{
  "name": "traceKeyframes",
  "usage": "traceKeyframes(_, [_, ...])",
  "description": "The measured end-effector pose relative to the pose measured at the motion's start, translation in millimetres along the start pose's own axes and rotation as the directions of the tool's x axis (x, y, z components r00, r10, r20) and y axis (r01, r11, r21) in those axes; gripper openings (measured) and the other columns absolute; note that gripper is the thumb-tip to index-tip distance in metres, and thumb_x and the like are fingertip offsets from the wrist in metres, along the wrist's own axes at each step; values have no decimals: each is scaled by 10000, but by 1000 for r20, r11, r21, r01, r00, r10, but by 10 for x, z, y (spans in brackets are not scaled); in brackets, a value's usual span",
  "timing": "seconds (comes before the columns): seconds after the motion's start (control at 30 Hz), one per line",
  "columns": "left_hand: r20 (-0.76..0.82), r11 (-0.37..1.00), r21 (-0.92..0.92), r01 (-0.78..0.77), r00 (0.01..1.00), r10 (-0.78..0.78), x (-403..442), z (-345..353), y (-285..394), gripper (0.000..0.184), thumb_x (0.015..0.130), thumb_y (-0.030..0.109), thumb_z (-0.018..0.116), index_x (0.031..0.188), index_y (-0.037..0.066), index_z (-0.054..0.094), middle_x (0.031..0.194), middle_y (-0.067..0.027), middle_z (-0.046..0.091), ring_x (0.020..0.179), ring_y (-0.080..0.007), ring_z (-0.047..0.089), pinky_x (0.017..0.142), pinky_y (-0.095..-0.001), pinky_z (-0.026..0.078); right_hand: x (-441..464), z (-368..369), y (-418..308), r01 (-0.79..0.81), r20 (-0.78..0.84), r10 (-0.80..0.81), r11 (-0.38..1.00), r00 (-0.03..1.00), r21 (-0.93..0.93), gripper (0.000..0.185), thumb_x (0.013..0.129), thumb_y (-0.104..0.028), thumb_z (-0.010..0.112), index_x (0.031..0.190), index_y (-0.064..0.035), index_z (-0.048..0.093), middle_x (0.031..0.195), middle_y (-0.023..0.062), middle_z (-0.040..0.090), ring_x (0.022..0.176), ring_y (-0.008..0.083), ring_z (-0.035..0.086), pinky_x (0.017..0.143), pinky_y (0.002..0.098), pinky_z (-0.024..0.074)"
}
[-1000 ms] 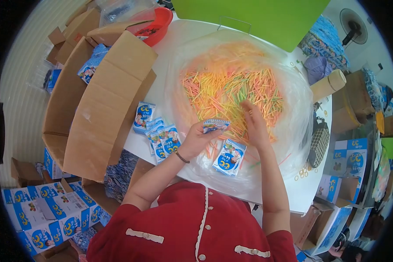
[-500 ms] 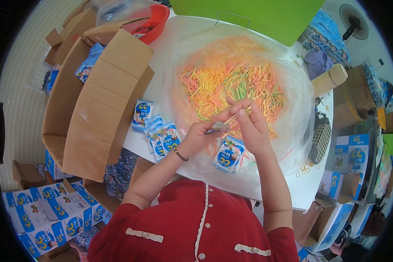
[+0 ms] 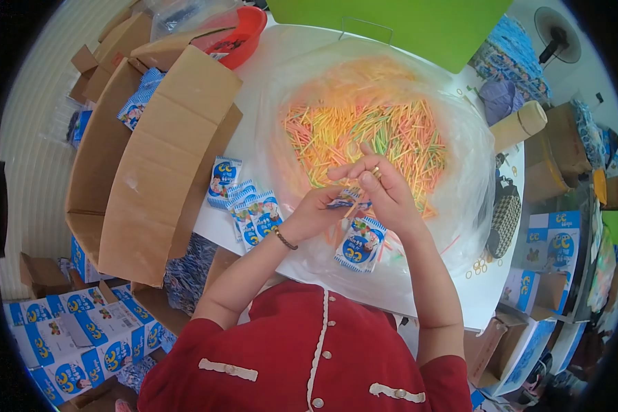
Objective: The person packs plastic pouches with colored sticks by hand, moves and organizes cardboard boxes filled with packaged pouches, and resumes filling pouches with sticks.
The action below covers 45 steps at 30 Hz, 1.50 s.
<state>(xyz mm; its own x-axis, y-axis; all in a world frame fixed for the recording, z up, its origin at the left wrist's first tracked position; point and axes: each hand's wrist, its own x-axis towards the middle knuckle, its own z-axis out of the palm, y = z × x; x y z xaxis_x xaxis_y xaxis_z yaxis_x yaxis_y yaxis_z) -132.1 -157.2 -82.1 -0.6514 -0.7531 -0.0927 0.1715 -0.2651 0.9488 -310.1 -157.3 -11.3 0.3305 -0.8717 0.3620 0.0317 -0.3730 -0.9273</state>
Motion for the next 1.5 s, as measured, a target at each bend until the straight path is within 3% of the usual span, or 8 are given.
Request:
traceKeyframes(0.33, [-1, 995, -4, -97, 995, 97, 93, -62, -80, 339, 906, -12, 608, 1240, 27, 565, 1163, -77, 631, 1047, -153, 624, 877, -297, 526, -71, -33, 125, -107, 53, 120, 975, 991, -193, 221, 996, -159, 446, 1141, -39, 561, 1237, 141, 629, 1304, 280, 488, 1178, 509, 117])
traceKeyframes(0.53, [-126, 992, -54, -113, 986, 105, 234, -3, -38, 312, 890, -29, 613, 1195, 32, 587, 1070, -42, 652, 993, -111, 614, 850, -271, 516, 24, -10, -85, -44, 138, 164, 786, 977, -617, 395, 960, -209, 534, 1316, -40, 494, 1369, 158, 523, 1390, 328, 357, 1166, 483, 171])
traceKeyframes(0.67, [-201, 966, 56, -253, 945, 260, 304, -86, -5, 284, 884, -28, 621, 1161, 30, 594, 1012, -19, 653, 939, -83, 605, 830, -250, 501, -15, -139, 54, -18, -79, -24, 869, 997, -495, 334, 874, -146, 642, 1187, -54, 573, 1183, 135, 608, 1213, 339, 498, 1059, 456, 316])
traceKeyframes(0.73, [-233, 960, 101, -259, 932, 276, 287, -91, 12, 258, 877, -28, 629, 1126, 31, 603, 1007, -23, 656, 937, -87, 609, 831, -252, 501, -80, -271, 218, 95, 72, -62, 667, 995, -739, 285, 832, -92, 674, 1105, -53, 603, 1079, 123, 628, 1093, 327, 554, 966, 437, 396])
traceKeyframes(0.83, [-234, 952, 189, -241, 931, 282, 293, -118, 49, 217, 856, -28, 651, 1062, 31, 617, 1010, -31, 661, 940, -99, 617, 831, -258, 503, -234, -82, 252, 73, -173, -228, 778, 958, -624, 179, 803, -26, 672, 972, -59, 622, 988, 99, 623, 981, 294, 575, 850, 407, 441])
traceKeyframes(1.1, [12, 797, 414, -439, 879, 477, 158, -211, -58, 251, 837, 3, 690, 1076, 34, 620, 1062, -50, 653, 984, -149, 622, 846, -300, 511, -323, 108, 304, 65, -129, -163, 828, 978, -557, 186, 802, 8, 667, 963, -41, 587, 997, 115, 633, 948, 285, 610, 834, 378, 475])
traceKeyframes(1.3, [-148, 960, -119, -254, 960, 236, -33, -1, 185, 361, 847, 33, 711, 1177, 23, 566, 1133, -53, 624, 1041, -123, 594, 900, -283, 498, -284, 113, 137, -155, -370, 26, 934, 928, -322, 103, 871, -1, 628, 950, -13, 563, 926, 98, 654, 832, 180, 645, 738, 293, 508])
traceKeyframes(1.5, [-187, 960, -148, -237, 960, 209, -300, 36, 105, 332, 889, -26, 642, 1199, 12, 528, 1144, -77, 619, 1042, -132, 613, 874, -291, 524, -448, 315, 95, -221, -257, 214, 975, 943, 1, 108, 893, -10, 617, 985, 7, 561, 950, 97, 658, 826, 145, 653, 728, 260, 517])
